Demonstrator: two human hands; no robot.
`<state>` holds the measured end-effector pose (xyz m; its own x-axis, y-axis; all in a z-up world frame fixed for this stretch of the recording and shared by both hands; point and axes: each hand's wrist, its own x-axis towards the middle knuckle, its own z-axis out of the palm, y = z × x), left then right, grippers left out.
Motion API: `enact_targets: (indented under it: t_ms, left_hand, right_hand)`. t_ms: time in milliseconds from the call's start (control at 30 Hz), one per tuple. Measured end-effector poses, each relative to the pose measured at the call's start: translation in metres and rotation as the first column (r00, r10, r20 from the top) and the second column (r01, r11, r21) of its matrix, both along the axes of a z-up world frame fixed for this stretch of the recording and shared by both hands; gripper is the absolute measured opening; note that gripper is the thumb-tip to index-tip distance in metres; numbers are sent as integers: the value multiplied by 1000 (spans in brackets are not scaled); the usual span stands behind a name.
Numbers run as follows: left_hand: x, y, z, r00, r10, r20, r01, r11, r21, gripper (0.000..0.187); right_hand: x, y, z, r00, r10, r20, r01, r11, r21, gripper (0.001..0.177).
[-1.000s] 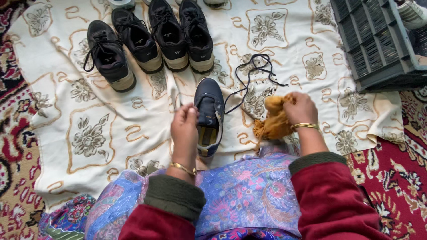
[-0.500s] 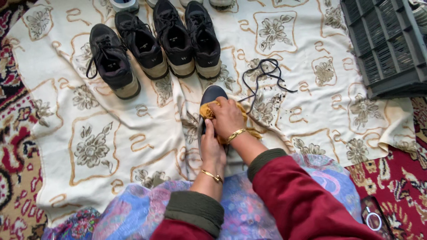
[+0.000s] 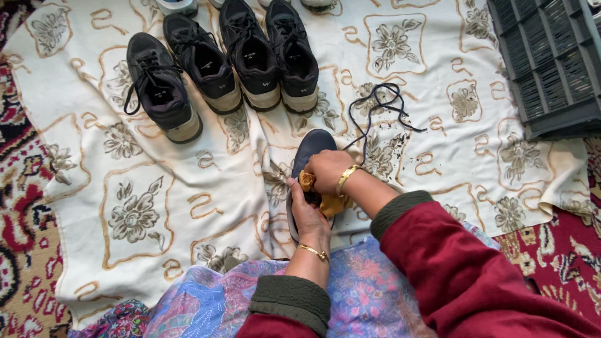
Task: The person unlaces a dark blue sneaker, wipes it with a yellow cloth, and then relaces it. The person handles the shoe and laces by hand while seated on a patterned cloth with other shoes nearby.
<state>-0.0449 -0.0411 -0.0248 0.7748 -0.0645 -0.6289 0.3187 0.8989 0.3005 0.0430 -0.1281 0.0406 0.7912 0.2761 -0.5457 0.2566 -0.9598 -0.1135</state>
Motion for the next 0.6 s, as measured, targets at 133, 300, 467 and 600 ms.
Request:
enact_targets:
  t_ms: [133,300,467,600]
  left_hand:
    - [4,3,-5,999,-7,-54,7,1000,4,72]
    - [7,0,-8,996,0,87,0,1000,3,69]
    - [6,1,-8,999,-36,29,36,999,3,65]
    - [11,0,-5,997,-10,73,11,1000,-4,63]
  right_hand:
    - [-9,-3,-9,968,-85,237,16,961,278,23]
    - [-39,11,-33,746,-227,626,-11,936,352,14]
    - [-40,6,-35,712,-472,520,212,851,481,28]
    - [-16,-46,-17,551,-835,-4,689,453,565,29]
